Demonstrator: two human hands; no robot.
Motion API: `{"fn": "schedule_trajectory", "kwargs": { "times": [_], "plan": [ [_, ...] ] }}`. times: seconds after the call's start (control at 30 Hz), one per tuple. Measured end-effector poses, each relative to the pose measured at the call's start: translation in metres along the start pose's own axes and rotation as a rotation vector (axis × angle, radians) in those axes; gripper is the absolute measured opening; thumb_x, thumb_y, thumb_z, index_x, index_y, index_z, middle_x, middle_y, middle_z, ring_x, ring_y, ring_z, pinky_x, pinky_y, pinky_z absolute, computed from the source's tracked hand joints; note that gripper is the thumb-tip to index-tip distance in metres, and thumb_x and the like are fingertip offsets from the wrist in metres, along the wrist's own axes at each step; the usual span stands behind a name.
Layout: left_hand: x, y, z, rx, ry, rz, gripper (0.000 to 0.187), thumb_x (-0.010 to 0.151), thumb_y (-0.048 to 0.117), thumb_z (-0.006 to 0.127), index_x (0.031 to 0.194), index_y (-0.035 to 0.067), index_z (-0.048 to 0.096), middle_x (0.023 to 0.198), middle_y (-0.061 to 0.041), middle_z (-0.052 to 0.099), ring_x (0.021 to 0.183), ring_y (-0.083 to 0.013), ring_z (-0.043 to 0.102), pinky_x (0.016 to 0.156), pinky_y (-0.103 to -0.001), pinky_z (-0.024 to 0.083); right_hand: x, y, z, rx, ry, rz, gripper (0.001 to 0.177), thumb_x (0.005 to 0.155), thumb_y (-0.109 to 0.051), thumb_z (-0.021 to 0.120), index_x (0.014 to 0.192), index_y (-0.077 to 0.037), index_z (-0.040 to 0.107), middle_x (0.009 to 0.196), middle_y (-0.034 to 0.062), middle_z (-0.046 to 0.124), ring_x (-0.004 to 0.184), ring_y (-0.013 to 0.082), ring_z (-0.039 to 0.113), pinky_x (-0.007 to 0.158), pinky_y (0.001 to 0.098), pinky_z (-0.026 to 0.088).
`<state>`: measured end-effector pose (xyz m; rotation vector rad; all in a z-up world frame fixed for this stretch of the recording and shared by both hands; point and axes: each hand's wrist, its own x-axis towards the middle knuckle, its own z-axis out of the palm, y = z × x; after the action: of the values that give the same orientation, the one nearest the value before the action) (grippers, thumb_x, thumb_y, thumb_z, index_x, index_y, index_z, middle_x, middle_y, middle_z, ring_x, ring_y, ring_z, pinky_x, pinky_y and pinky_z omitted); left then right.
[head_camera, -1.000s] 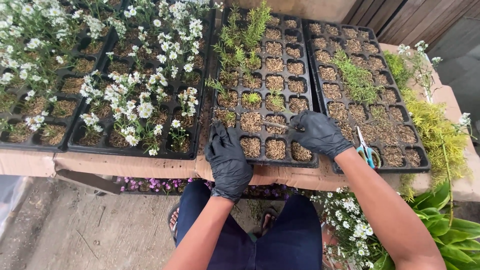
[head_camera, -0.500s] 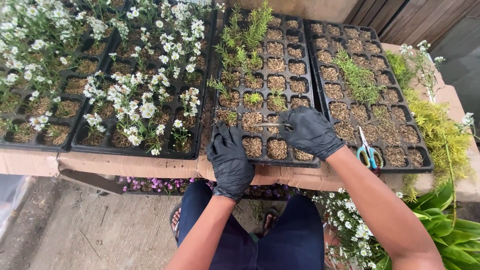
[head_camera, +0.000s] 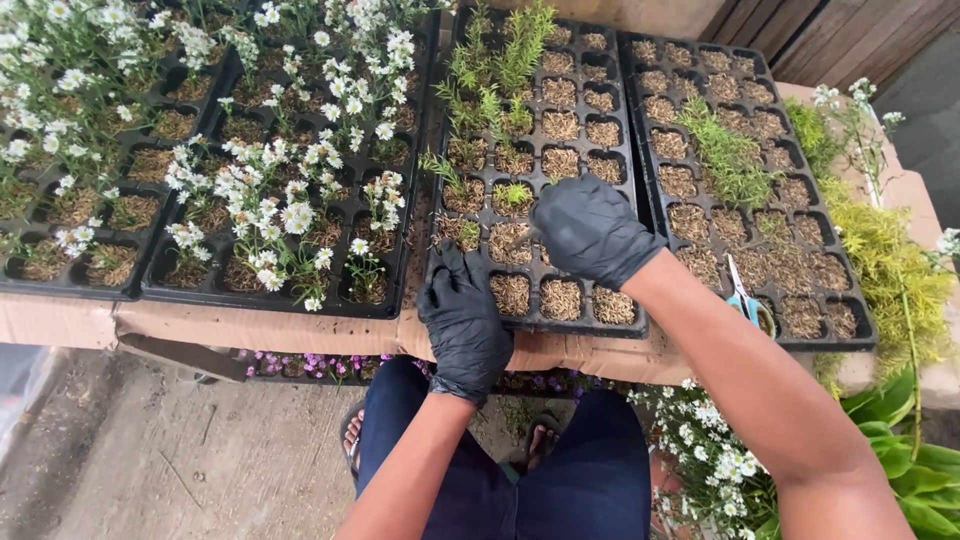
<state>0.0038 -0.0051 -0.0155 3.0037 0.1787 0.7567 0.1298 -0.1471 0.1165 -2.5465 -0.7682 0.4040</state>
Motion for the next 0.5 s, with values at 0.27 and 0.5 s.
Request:
{"fn": "schedule_trajectory", "kwargs": {
  "times": [0.27, 0.5],
  "plan": [
    [-0.002, 0.002, 0.005, 0.036, -0.006, 0.003, 0.091, 0.074, 0.026, 0.053, 0.158, -0.003, 0.033, 0.156, -0.034, 0.039, 0.135, -0.0464, 0.047, 0.107, -0.061, 0.037, 0.008, -0.063, -0.023, -0.757, -0.146, -0.075, 0.033, 0.108, -0.005, 0.05, 0.08, -0.008, 0.066, 0.067, -0.0007, 0.059, 0.058, 0.0158, 0.068, 0.053, 0.0231, 0.065],
    [0.004, 0.003, -0.003, 0.088, -0.113, -0.026, 0.1, 0.066, 0.036, 0.063, 0.156, 0.002, 0.035, 0.163, -0.033, 0.028, 0.132, -0.0415, 0.048, 0.106, -0.056, 0.038, 0.014, -0.021, 0.003, -1.2, 0.226, -0.507, 0.041, 0.105, 0.003, 0.044, 0.07, -0.013, 0.058, 0.057, -0.0018, 0.053, 0.05, 0.0126, 0.063, 0.05, 0.019, 0.061]
  ]
}}
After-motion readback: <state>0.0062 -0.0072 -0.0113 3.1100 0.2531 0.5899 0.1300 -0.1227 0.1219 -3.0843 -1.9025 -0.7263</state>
